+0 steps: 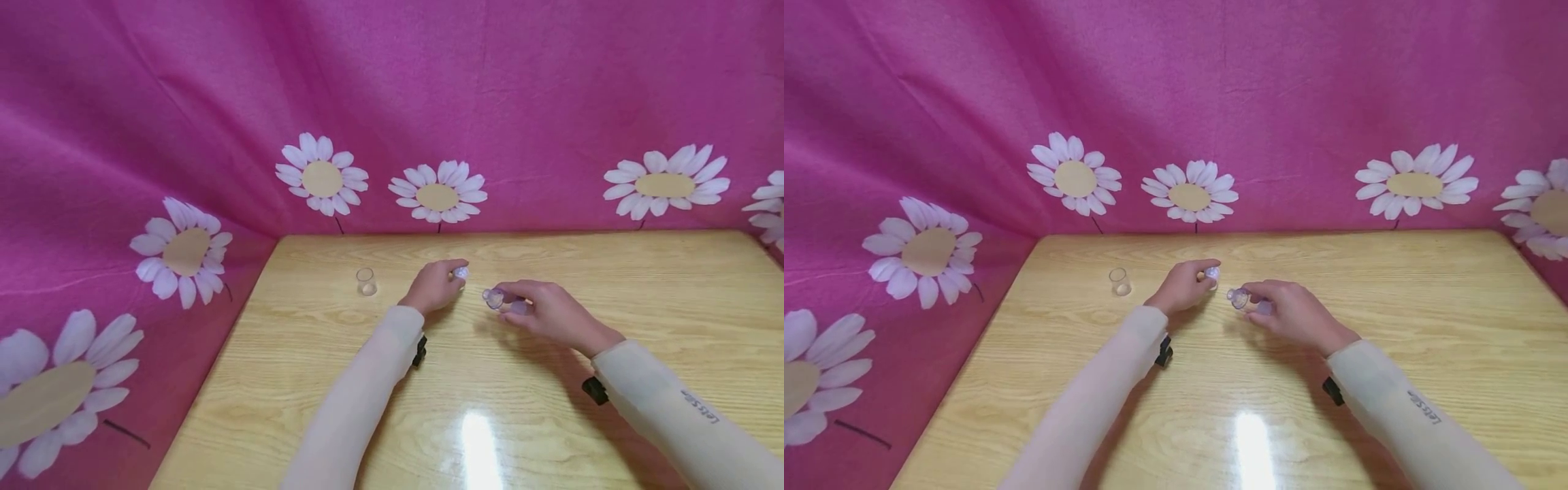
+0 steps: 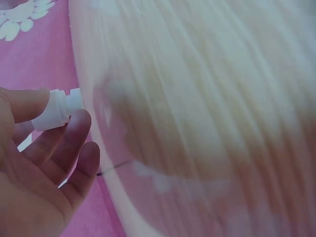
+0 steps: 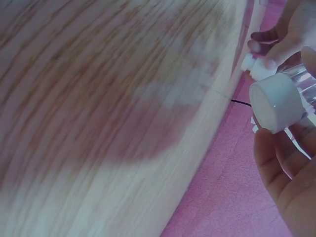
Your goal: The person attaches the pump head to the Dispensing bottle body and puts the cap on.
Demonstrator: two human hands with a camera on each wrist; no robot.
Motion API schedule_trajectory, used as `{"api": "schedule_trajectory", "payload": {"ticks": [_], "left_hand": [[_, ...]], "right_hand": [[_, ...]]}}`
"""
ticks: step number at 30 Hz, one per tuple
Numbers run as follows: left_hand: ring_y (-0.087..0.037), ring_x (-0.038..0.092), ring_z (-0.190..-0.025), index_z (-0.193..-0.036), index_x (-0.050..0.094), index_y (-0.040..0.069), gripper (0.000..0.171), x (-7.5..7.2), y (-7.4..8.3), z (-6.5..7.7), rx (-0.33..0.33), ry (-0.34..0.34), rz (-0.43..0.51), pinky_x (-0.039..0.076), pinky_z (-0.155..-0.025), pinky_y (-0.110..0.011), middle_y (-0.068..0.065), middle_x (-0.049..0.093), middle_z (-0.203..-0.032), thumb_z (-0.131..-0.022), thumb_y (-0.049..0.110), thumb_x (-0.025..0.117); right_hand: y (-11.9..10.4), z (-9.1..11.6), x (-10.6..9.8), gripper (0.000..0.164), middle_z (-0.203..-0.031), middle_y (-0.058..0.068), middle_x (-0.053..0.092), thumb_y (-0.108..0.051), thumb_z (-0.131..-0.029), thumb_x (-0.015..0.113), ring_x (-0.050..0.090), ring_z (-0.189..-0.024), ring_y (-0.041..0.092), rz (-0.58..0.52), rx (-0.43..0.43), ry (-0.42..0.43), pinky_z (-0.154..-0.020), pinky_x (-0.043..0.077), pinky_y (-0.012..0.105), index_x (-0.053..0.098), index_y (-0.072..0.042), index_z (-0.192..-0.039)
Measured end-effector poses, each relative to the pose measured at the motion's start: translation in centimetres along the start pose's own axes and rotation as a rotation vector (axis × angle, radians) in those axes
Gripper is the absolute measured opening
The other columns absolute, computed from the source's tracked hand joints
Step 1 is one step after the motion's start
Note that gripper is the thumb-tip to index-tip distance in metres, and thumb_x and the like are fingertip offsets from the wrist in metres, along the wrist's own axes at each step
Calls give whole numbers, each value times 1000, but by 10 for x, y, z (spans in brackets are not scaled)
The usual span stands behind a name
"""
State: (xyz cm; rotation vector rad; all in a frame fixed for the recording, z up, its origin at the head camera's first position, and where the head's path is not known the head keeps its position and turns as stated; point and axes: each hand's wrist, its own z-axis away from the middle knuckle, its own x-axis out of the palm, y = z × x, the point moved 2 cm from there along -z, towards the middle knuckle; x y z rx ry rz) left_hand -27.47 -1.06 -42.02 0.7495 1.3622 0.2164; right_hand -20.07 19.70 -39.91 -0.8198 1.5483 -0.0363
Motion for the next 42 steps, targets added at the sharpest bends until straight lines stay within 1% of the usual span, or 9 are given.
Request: {"api": "schedule_trajectory", "payload": {"ticks": [8, 11, 13, 16, 19, 23, 29, 34, 42], "left_hand": [[-17, 54, -132, -145, 52, 21, 43, -19, -8, 19, 6, 25, -38, 43, -112, -36, -2, 57, -145, -102, 25, 52], [-16, 61, -109, -145, 52, 19, 43, -30, -8, 26, 34, 30, -49, 49, -100, -33, -4, 62, -137, -102, 24, 52], [-16, 59, -97, -144, 52, 18, 43, -36, -8, 31, 55, 31, -52, 49, -92, -32, -5, 64, -131, -101, 23, 52], [-17, 57, -91, -144, 53, 15, 43, -42, -9, 38, 84, 24, -43, 49, -85, -32, -7, 65, -126, -101, 21, 52], [-18, 58, -98, -144, 52, 14, 43, -43, -11, 45, 83, 11, -31, 50, -88, -33, -8, 65, -127, -102, 20, 53], [-19, 57, -94, -144, 52, 14, 43, -43, -13, 51, 65, -1, -12, 49, -84, -32, -8, 65, -120, -102, 19, 53], [-18, 56, -96, -144, 53, 15, 43, -40, -15, 55, 77, 4, -8, 50, -86, -33, -8, 64, -123, -102, 20, 54], [-18, 56, -99, -143, 53, 15, 44, -40, -12, 62, 53, 53, 19, 50, -88, -32, -7, 63, -122, -100, 21, 58], [-19, 57, -97, -126, 59, 10, 36, -43, 2, 76, 26, 209, 108, 50, -84, -32, -4, 64, -114, -94, 24, 68]], "right_hand": [[1, 0, -1, 41, -111, 6, 74, -21, -86, 77, 67, -94, 18, 6, -9, -8, -83, 57, 42, 68, -10, -124], [0, 0, -3, 39, -110, 6, 74, -20, -86, 77, 66, -92, 17, 11, -14, -8, -81, 56, 39, 68, -10, -123], [0, -1, -4, 40, -111, 7, 74, -20, -86, 76, 66, -91, 17, 9, -9, -13, -80, 55, 38, 68, -10, -124], [0, -3, -4, 41, -112, 7, 73, -20, -87, 76, 65, -92, 16, 2, -4, -19, -81, 55, 38, 68, -9, -125], [-1, -6, -4, 41, -108, 5, 74, -20, -87, 75, 65, -90, 14, -3, -19, -26, -80, 55, 37, 67, -9, -126], [-4, -6, -5, 41, -104, 4, 74, -21, -88, 75, 66, -89, 13, -15, -14, -44, -79, 55, 36, 67, -8, -127], [-6, -4, -7, 41, -105, 4, 74, -20, -88, 75, 66, -90, 14, -26, -2, -51, -79, 56, 36, 66, -8, -126], [-4, -5, -4, 42, -107, 5, 74, -19, -88, 75, 66, -92, 14, -51, -5, -66, -79, 56, 34, 66, -6, -126], [-3, -4, -2, 42, -106, 6, 74, -19, -87, 76, 66, -90, 13, -48, -7, -55, -79, 56, 34, 67, -5, -125]]}}
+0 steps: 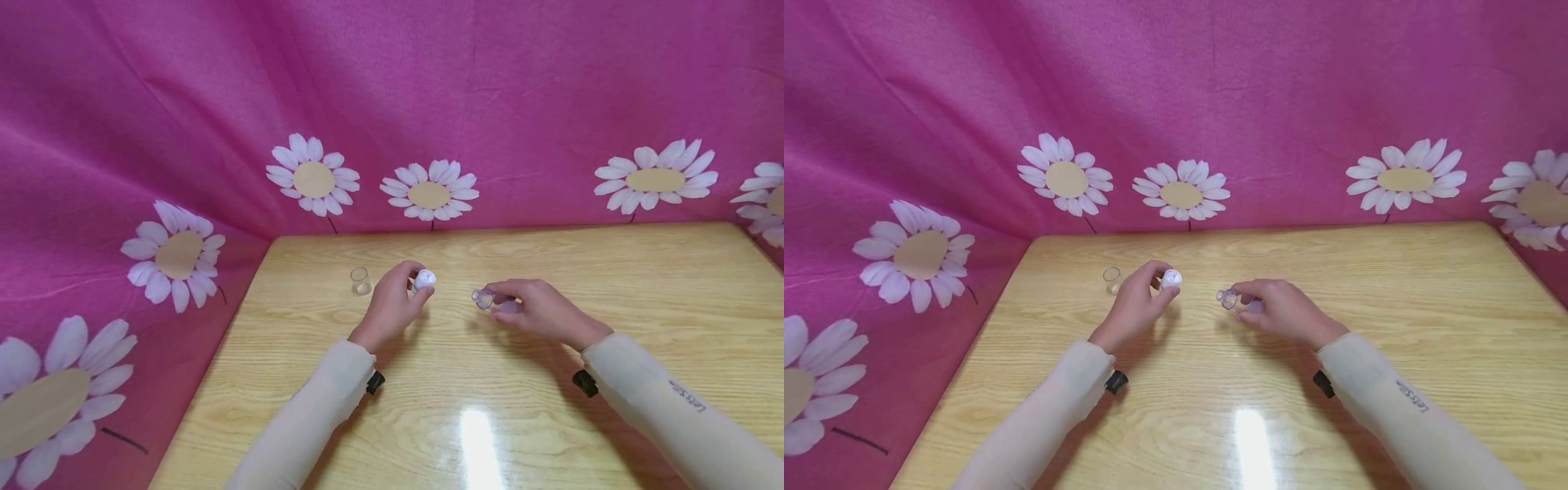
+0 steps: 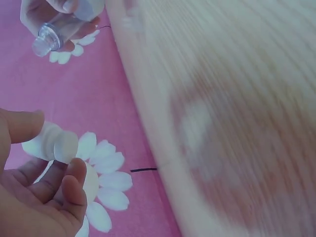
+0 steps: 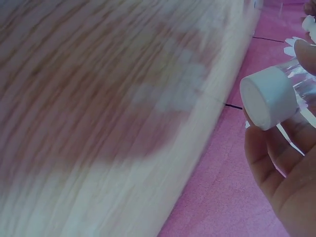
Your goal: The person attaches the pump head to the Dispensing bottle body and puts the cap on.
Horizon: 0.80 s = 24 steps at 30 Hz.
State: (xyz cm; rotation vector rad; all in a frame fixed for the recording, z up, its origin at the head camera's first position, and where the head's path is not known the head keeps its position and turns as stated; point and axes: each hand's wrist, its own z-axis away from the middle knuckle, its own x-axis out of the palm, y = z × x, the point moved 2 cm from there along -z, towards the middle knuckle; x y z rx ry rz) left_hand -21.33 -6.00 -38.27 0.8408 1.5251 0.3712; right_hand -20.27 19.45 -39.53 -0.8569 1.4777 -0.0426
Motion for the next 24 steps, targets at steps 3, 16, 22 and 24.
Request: {"api": "schedule_trajectory", "payload": {"ticks": [3, 16, 22, 24], "left_hand": [[-18, 56, -97, -123, 62, 11, 34, 1, 2, 3, 14, 8, 9, 50, -84, -32, -2, 66, -112, -93, 24, 69], [-16, 56, -94, -126, 66, 11, 37, 4, 0, 12, 75, 7, 35, 49, -79, -27, -6, 65, -114, -91, 23, 72], [-16, 57, -92, -126, 66, 11, 38, 3, -2, 14, 55, 43, 39, 49, -78, -27, -6, 66, -113, -90, 22, 73], [-16, 56, -89, -124, 66, 11, 37, 4, -3, 14, 65, 60, 42, 48, -76, -27, -6, 67, -111, -89, 21, 73]], "right_hand": [[-1, 0, 0, 41, -106, 6, 74, -18, -86, 76, 66, -90, 13, 1, 6, 7, -79, 56, 34, 68, -7, -125], [-7, -1, -2, 40, -101, 2, 74, -19, -87, 76, 66, -88, 12, 2, -30, 18, -77, 55, 32, 68, -9, -124], [-12, -2, -3, 43, -103, 4, 73, -18, -87, 77, 65, -88, 14, 8, -52, 15, -79, 55, 34, 66, -7, -126], [-13, -3, -2, 44, -104, 5, 73, -18, -86, 77, 65, -89, 15, 13, -57, 18, -80, 55, 36, 66, -7, -127]]}}
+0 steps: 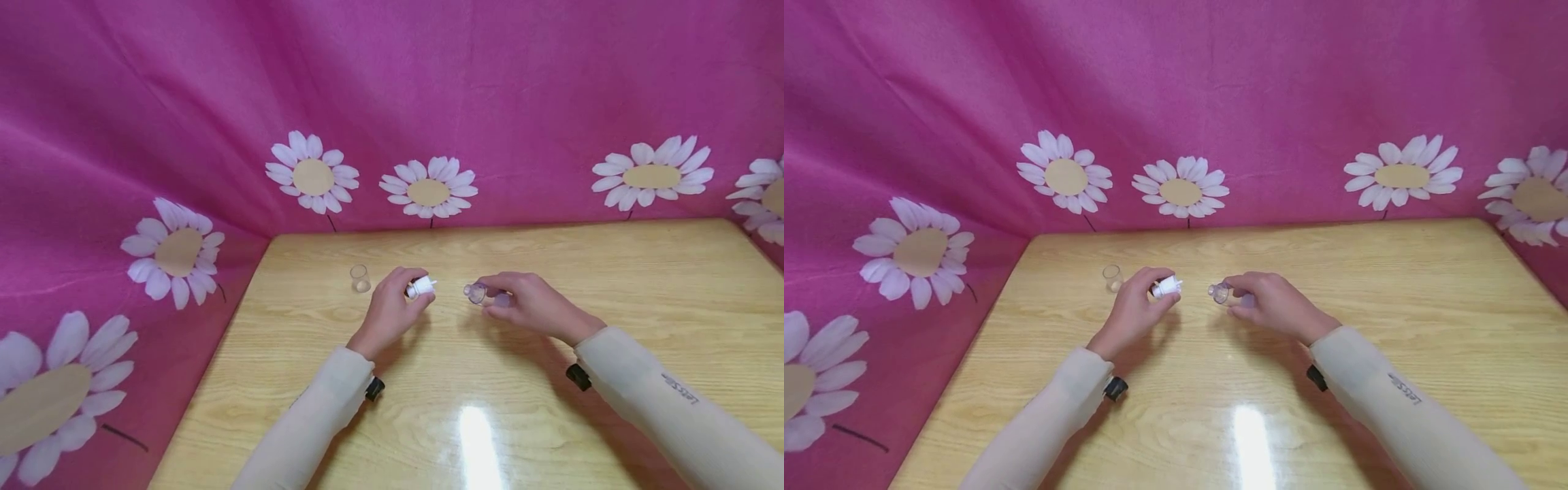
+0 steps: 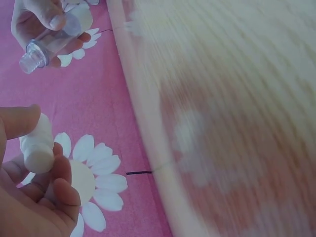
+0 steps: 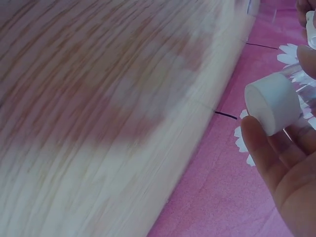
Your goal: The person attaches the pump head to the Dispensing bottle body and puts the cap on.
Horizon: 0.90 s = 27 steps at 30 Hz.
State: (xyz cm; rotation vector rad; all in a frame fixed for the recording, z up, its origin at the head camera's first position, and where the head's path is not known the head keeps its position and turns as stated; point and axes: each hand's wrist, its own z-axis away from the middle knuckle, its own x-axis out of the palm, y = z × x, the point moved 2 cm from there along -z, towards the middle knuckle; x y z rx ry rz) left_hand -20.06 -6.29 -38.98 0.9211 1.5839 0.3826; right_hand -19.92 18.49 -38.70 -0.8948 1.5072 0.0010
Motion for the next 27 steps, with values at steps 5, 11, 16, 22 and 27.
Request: {"api": "schedule_trajectory", "payload": {"ticks": [5, 11, 16, 22, 27], "left_hand": [[-15, 56, -86, -122, 68, 12, 36, -1, -1, 0, -4, 1, -5, 47, -73, -25, -6, 66, -107, -88, 22, 75], [-17, 58, -89, -119, 69, 11, 34, -4, 1, 2, 1, -10, -10, 49, -75, -28, -7, 67, -111, -87, 17, 76], [-16, 56, -87, -121, 68, 10, 35, -7, 3, 4, 15, -6, 1, 48, -74, -26, -6, 66, -111, -87, 14, 76], [-22, 57, -86, -120, 66, 8, 35, -5, 6, 3, 28, 8, 24, 44, -70, -23, -7, 66, -108, -87, 14, 76], [-25, 57, -87, -117, 67, 10, 32, -3, 7, 3, 29, 19, 45, 42, -70, -22, -6, 64, -102, -86, 14, 77]], "right_hand": [[-1, -2, 1, 43, -111, 10, 72, -18, -86, 78, 67, -93, 20, 20, -16, 35, -81, 56, 39, 67, -8, -126], [-2, -6, 4, 40, -104, 13, 71, -15, -84, 78, 64, -82, 20, 57, -16, 102, -74, 55, 37, 69, -10, -122], [-5, -10, 5, 42, -106, 14, 69, -14, -84, 78, 63, -84, 22, 34, 1, 89, -77, 57, 39, 68, -8, -125], [-7, -12, 6, 44, -106, 14, 68, -13, -84, 79, 62, -84, 22, 37, 29, 80, -77, 57, 40, 67, -10, -126], [-9, -13, 10, 43, -107, 16, 69, -14, -84, 79, 64, -85, 23, 37, 19, 85, -75, 58, 40, 68, -10, -126]]}}
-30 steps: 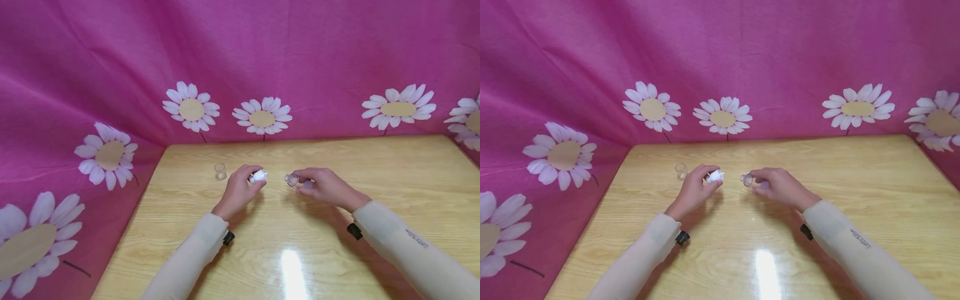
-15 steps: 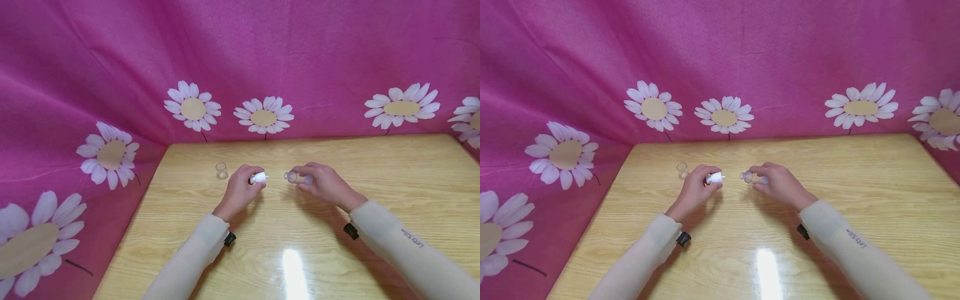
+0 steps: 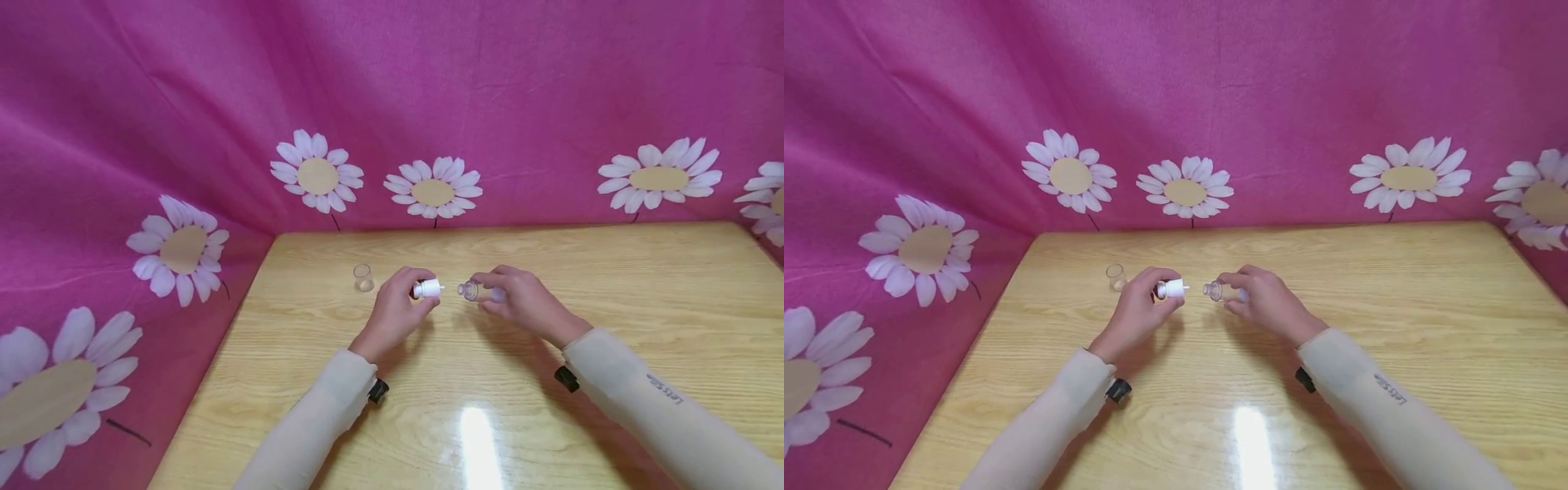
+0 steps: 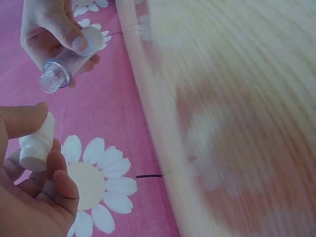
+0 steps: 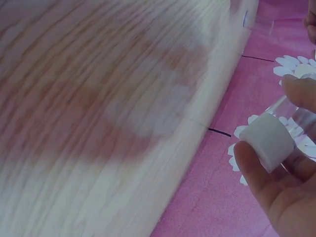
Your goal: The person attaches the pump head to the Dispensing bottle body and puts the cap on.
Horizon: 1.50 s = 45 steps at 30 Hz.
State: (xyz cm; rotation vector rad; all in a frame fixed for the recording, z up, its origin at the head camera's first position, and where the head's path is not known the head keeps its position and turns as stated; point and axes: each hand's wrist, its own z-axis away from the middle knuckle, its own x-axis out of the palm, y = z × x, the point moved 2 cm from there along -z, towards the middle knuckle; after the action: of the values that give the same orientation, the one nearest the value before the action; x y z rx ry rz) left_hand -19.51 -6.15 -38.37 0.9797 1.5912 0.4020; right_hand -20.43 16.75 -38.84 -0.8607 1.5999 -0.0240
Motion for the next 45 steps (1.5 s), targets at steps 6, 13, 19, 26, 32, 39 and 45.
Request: {"api": "schedule_trajectory", "payload": {"ticks": [6, 13, 19, 26, 32, 39, 45], "left_hand": [[-15, 52, -83, -115, 69, 11, 31, 5, 1, -1, 19, -4, -9, 42, -69, -21, -5, 64, -100, -85, 13, 77], [-13, 52, -86, -116, 70, 12, 29, 10, 6, -2, 37, -44, -13, 42, -70, -20, -3, 66, -106, -87, 14, 75], [-17, 55, -88, -117, 69, 12, 30, 11, 10, -3, 23, -61, -8, 43, -72, -20, -2, 65, -106, -88, 14, 75], [-14, 54, -88, -116, 70, 13, 29, 12, 11, -4, 19, -65, -14, 44, -72, -20, -2, 66, -108, -88, 14, 75], [-13, 53, -88, -117, 70, 12, 30, 14, 11, -5, 22, -81, -16, 44, -71, -20, -2, 65, -109, -88, 15, 75], [-17, 55, -89, -116, 70, 12, 28, 17, 11, -5, 41, -84, -1, 44, -72, -20, -3, 66, -110, -88, 13, 75], [-13, 53, -86, -115, 70, 11, 28, 16, 9, -4, 48, -75, -12, 44, -72, -19, -2, 66, -108, -88, 13, 75]], "right_hand": [[-1, 1, 1, 42, -106, 16, 70, -13, -84, 79, 65, -85, 23, 2, -7, 19, -75, 59, 40, 68, -9, -125], [-2, 3, 0, 43, -105, 16, 70, -11, -83, 80, 65, -83, 22, 7, -12, 28, -73, 58, 39, 69, -9, -124], [-4, 3, 0, 42, -105, 15, 70, -12, -82, 80, 67, -86, 24, 3, -24, 32, -75, 59, 40, 70, -10, -123], [-3, 0, 2, 42, -105, 14, 69, -12, -83, 80, 67, -87, 24, 6, -28, 27, -75, 59, 40, 69, -10, -123], [-5, -1, 3, 44, -105, 15, 69, -13, -82, 80, 66, -85, 23, 14, -42, 23, -73, 59, 38, 68, -10, -125], [-12, -4, 5, 44, -104, 14, 68, -13, -82, 80, 67, -82, 21, 61, -89, 24, -72, 58, 35, 68, -9, -124], [-12, -5, 6, 44, -103, 13, 68, -12, -83, 80, 66, -79, 20, 74, -100, 11, -69, 57, 33, 68, -8, -125]]}}
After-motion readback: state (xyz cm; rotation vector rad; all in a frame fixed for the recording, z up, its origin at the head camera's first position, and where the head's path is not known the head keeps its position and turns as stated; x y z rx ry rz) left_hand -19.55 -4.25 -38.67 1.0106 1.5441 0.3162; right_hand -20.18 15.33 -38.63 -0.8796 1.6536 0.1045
